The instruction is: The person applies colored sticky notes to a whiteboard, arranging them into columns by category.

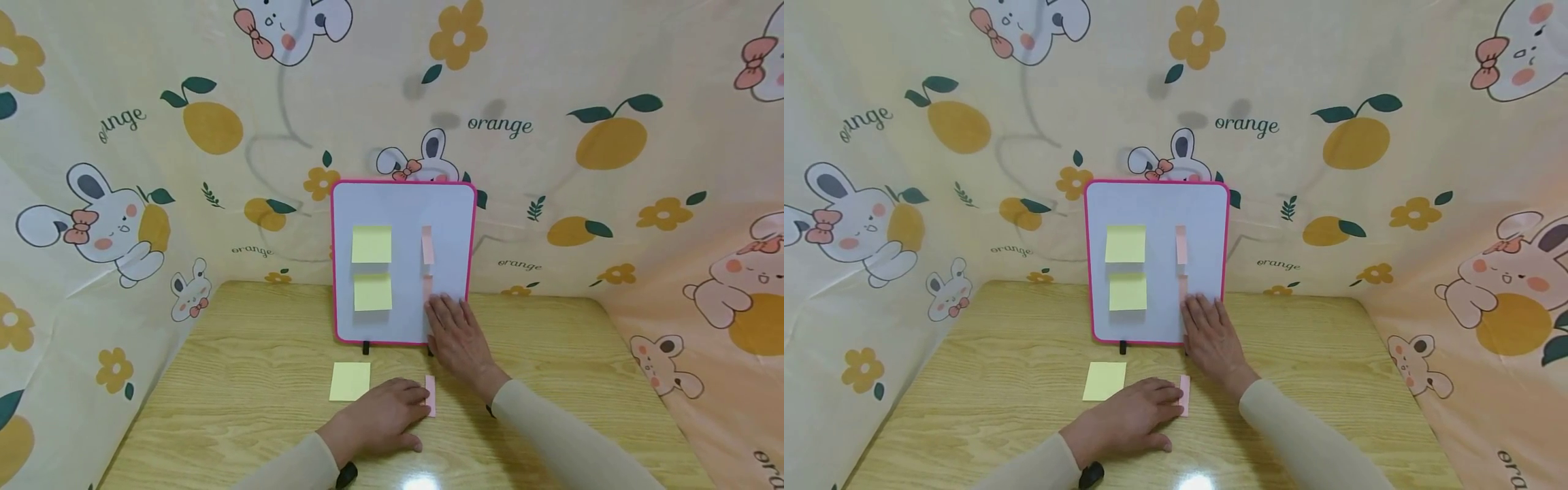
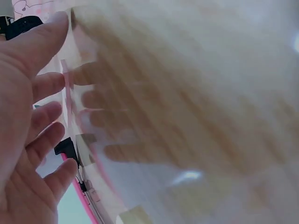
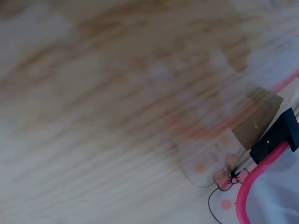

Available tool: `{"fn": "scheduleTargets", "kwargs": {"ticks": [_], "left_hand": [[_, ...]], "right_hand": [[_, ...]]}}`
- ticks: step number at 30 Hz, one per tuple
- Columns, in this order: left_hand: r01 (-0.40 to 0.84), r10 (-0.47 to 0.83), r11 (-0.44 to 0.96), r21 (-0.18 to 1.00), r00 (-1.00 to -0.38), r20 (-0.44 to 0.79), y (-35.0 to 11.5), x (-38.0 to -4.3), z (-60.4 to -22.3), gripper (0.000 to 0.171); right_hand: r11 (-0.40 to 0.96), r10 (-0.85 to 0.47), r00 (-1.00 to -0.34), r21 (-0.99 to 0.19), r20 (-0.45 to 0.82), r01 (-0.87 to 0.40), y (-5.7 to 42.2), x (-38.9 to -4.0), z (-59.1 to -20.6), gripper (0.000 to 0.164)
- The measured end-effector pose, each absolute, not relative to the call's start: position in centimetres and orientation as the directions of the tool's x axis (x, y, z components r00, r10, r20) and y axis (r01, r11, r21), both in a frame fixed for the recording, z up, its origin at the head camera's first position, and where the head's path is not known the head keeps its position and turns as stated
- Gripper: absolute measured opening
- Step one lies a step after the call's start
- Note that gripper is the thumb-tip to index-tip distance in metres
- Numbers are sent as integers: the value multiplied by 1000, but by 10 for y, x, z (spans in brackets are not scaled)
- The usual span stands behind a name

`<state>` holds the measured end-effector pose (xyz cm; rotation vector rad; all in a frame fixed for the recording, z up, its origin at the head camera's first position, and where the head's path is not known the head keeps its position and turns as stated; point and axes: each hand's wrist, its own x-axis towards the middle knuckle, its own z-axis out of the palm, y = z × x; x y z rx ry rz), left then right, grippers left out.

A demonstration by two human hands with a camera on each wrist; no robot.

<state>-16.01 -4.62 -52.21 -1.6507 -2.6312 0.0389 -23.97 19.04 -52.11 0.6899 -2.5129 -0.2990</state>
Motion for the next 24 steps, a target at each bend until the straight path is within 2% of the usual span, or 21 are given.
{"fn": "scheduleTargets", "kwargs": {"ticks": [8,11,14,18,24], "left_hand": [[904,905,424,-48,-420,71,-36,-168,-520,43],[885,882,464,-49,-456,115,-36,-176,-515,33],[842,842,528,-108,-504,192,-39,-195,-501,27],[761,803,594,-260,-544,243,-46,-228,-470,35],[701,817,554,-450,-562,129,-54,-264,-438,53]], "right_hand": [[843,-534,-735,323,418,-430,193,-239,-527,72],[843,-535,-728,327,428,-428,192,-239,-528,73],[843,-535,-731,329,425,-425,191,-240,-529,74],[849,-524,-742,321,418,-419,190,-239,-528,75],[855,-517,-742,303,426,-422,190,-239,-529,74]]}}
